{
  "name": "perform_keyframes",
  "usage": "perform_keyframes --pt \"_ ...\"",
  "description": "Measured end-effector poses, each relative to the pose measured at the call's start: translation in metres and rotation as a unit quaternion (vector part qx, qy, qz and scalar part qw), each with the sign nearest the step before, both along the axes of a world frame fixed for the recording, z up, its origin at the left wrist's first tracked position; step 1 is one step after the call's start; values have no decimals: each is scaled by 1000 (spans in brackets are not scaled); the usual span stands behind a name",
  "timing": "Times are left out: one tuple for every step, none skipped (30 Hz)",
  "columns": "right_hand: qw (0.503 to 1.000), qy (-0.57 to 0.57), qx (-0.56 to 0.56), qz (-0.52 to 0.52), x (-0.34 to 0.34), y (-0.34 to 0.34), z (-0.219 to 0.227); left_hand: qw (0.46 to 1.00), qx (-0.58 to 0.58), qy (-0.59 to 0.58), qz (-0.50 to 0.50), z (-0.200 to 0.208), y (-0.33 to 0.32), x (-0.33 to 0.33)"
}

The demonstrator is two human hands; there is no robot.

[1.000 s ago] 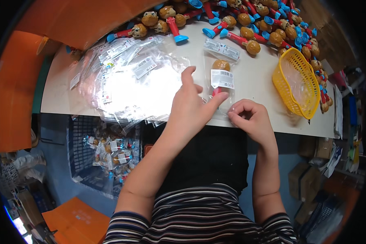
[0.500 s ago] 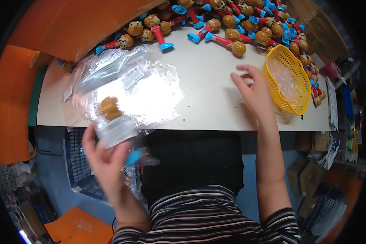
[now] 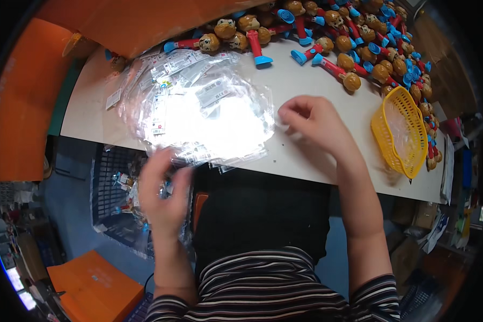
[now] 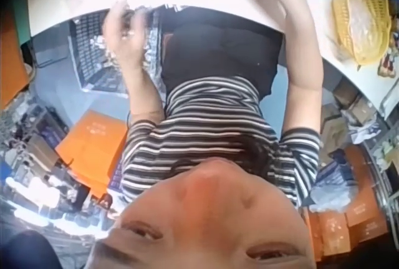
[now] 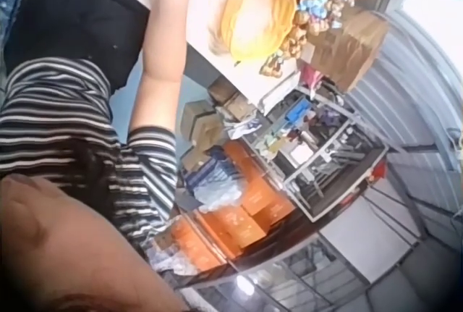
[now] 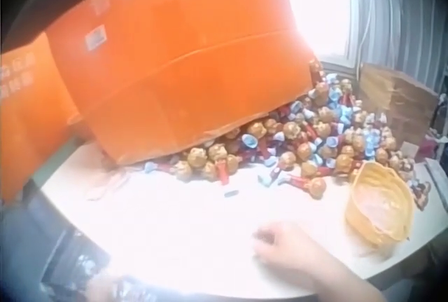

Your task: Packing small toys into plastic bags and sealing them.

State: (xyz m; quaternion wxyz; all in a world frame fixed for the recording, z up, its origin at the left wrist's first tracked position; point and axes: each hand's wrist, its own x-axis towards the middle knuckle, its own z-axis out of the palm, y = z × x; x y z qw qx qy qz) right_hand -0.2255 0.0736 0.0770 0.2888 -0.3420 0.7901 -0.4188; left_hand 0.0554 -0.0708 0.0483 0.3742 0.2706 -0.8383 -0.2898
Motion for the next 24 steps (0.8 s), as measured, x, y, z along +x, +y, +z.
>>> perform_keyframes --pt "1000 -20 -8 16 7 2 -3 997 -42 -29 -54 3 5 -30" --pt "998 -42 -18 33 14 4 -4 989 -86 -60 -107 7 8 -54" --pt "998 -59 -20 29 17 8 -1 985 -85 -96 -113 1 10 -73" --pt "998 -57 -20 27 20 15 1 980 -86 -131 -119 -7 11 -84" --pt "997 -65 -28 24 20 22 0 980 -86 -131 -120 -15 11 -87" --pt "996 -73 -37 22 21 29 -1 985 -70 -118 -101 -23 11 -90" --pt "995 -99 -21 5 24 36 1 989 -51 -106 -87 -24 12 -93" --pt "995 -101 -19 2 25 40 0 989 -49 -107 -90 -23 13 -95" --pt "989 -147 -19 11 26 44 -1 992 -7 -98 -79 -20 14 -95" --pt "981 -190 -19 19 25 46 -1 993 35 -87 -68 -16 16 -98" --pt "982 -190 -16 19 25 46 -3 993 37 -86 -68 -13 19 -100" --pt "962 -271 -38 0 26 43 -6 996 12 -32 -83 -11 21 -102" --pt "934 -351 -61 -16 28 38 -8 995 -16 22 -94 -9 23 -104" --pt "934 -352 -59 -13 29 33 -7 995 -16 21 -91 -6 27 -104" --pt "912 -399 -86 -35 32 28 -6 993 -39 19 -110 -2 32 -104" --pt "886 -446 -114 -56 35 22 -6 990 -63 15 -129 0 36 -102" --pt "886 -447 -114 -54 39 16 -8 988 -68 -5 -138 -2 41 -102" --pt "893 -429 -120 -59 43 11 -11 988 -69 -6 -137 -2 42 -101" --pt "901 -409 -126 -66 44 9 -15 986 -35 -6 -163 -2 44 -102" --pt "901 -409 -127 -67 43 9 -22 982 0 -6 -189 -2 45 -103" --pt "908 -393 -126 -76 42 9 -32 984 3 3 -178 -5 44 -101" --pt "913 -379 -124 -86 43 8 -35 984 3 1 -180 -5 44 -100" --pt "913 -379 -124 -88 44 8 -35 989 20 9 -149 -5 44 -100" --pt "925 -348 -111 -104 45 7 -33 992 37 16 -119 -4 44 -100"
